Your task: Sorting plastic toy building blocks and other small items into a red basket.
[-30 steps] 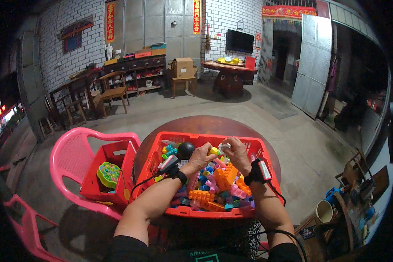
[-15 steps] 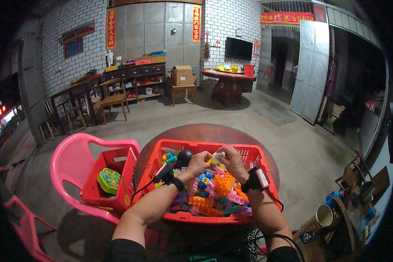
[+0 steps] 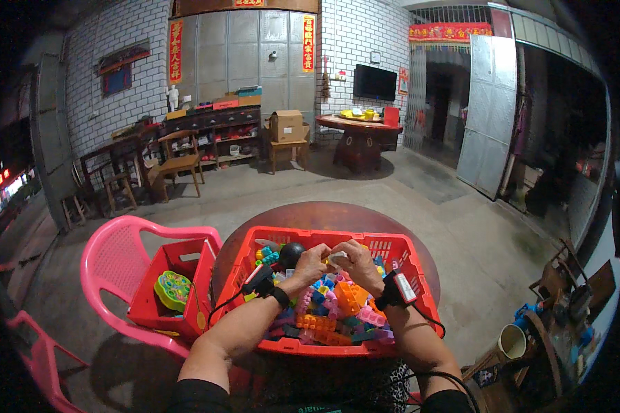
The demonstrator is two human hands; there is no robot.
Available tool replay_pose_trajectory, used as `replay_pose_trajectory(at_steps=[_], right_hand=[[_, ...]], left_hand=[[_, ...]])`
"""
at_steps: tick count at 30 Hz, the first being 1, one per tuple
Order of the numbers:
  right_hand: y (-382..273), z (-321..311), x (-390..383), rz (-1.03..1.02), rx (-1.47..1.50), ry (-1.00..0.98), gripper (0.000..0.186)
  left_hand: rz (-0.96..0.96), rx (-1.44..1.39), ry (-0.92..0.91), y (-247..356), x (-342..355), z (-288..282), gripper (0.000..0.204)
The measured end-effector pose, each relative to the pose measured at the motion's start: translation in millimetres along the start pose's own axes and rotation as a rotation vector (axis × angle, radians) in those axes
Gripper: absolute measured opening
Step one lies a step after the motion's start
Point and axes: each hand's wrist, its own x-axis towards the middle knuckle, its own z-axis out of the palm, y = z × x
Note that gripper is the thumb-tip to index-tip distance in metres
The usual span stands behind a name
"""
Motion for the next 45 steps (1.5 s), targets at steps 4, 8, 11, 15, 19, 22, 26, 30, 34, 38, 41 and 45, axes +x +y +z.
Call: replay_pose_trajectory(at_steps=[4, 8, 11, 15, 19, 22, 26, 30, 34, 38, 41, 45], right_hand=[[11, 2, -3, 0.238, 0.187, 0.018, 0.012], [15, -4, -3, 0.406, 0.353, 0.093, 0.015], [13, 2, -1, 0.248, 0.322, 0.103, 0.015], [-3, 2, 3, 0.052, 0.062, 0.057, 0.017], [3, -1, -1, 0.353, 0.447, 0.001, 0.015], [-3, -4, 1, 0.435, 0.530, -0.026, 0.014], [4, -1, 0, 0.404, 0.565, 0.030, 0.013], [4, 0, -1, 0.316, 0.427, 0.041, 0.014], [16, 3, -3, 0.295, 0.426, 0.038, 0.015], [21, 5, -5, 0.297, 0.289, 0.055, 0.018], [20, -1, -5, 0.393, 0.316, 0.118, 0.018], [6, -6, 1, 0.472, 0.366, 0.103, 0.015]], left_hand=[[0.001, -0.072, -0.046, 0, -2, -3, 0.033], [0.125, -0.086, -0.037, -3, 3, 5, 0.036], [0.128, 0.117, 0.036, 8, 1, 3, 0.037], [0.180, 0.086, 0.085, 3, -2, 3, 0.042], [0.187, -0.078, 0.092, 1, 0, 9, 0.047], [0.187, -0.065, 0.111, -2, 0, 11, 0.050], [0.047, -0.060, 0.162, 0, 0, 14, 0.050], [-0.168, -0.283, 0.014, 1, 0, 13, 0.052], [0.064, -0.249, -0.108, -11, 7, 13, 0.058], [0.082, -0.206, -0.177, 2, 3, 16, 0.065], [-0.023, -0.349, -0.157, 15, -2, 11, 0.069], [-0.011, -0.187, -0.154, 7, -1, 2, 0.057]])
